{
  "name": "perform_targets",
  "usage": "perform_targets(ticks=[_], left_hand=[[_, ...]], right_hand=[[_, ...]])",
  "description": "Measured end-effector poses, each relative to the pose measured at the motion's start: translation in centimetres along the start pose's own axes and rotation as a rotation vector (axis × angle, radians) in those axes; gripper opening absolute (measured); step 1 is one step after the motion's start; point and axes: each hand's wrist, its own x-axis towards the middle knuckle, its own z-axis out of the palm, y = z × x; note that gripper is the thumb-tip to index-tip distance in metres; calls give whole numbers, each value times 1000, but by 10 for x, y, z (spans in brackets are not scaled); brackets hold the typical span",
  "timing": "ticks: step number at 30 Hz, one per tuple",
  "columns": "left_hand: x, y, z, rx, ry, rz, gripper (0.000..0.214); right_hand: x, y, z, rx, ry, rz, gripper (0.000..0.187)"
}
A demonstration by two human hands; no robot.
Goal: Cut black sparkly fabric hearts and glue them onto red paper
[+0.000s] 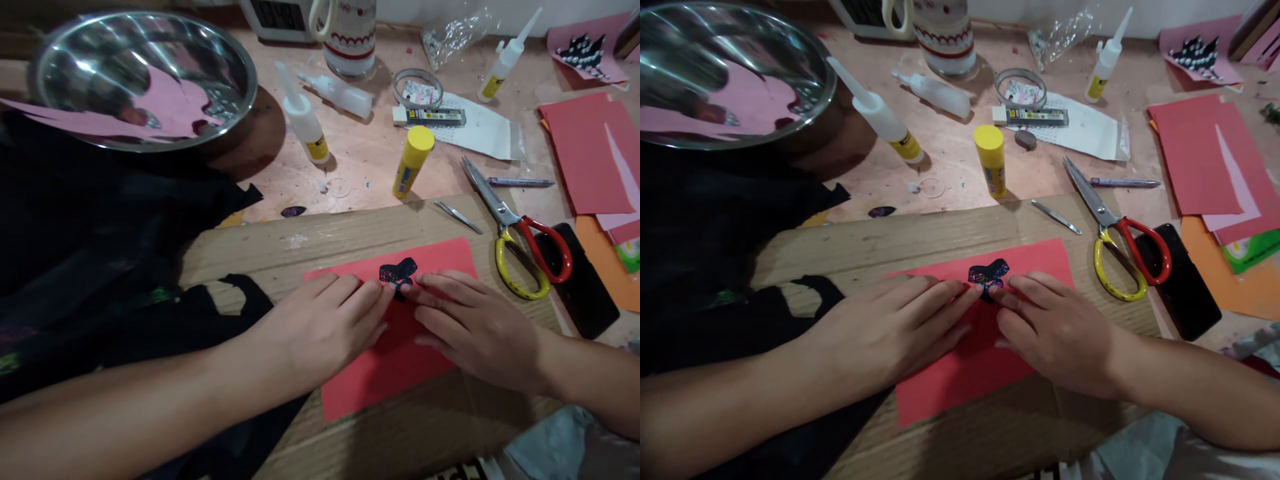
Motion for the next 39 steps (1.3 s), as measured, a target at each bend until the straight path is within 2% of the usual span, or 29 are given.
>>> perform_targets(ticks=[12, 17, 24, 28, 33, 39], left_hand=[[1, -1, 1, 8, 37, 17, 29], [2, -1, -3, -4, 13, 8, 29], [2, 1, -3, 35, -5, -17, 30], [2, 0, -1, 17, 18, 6, 30], [3, 0, -5, 18, -33, -14, 24], [1, -1, 3, 23, 17, 6, 30]], right_hand=[[-2, 0, 1, 20, -17, -8, 19], [-1, 0, 1, 5, 5, -3, 23], [-2, 0, 0, 15, 16, -5, 17], [-2, 0, -1, -23, 40, 1, 22], [0, 0, -1, -37, 42, 9, 25], [1, 0, -3, -15, 31, 14, 27]])
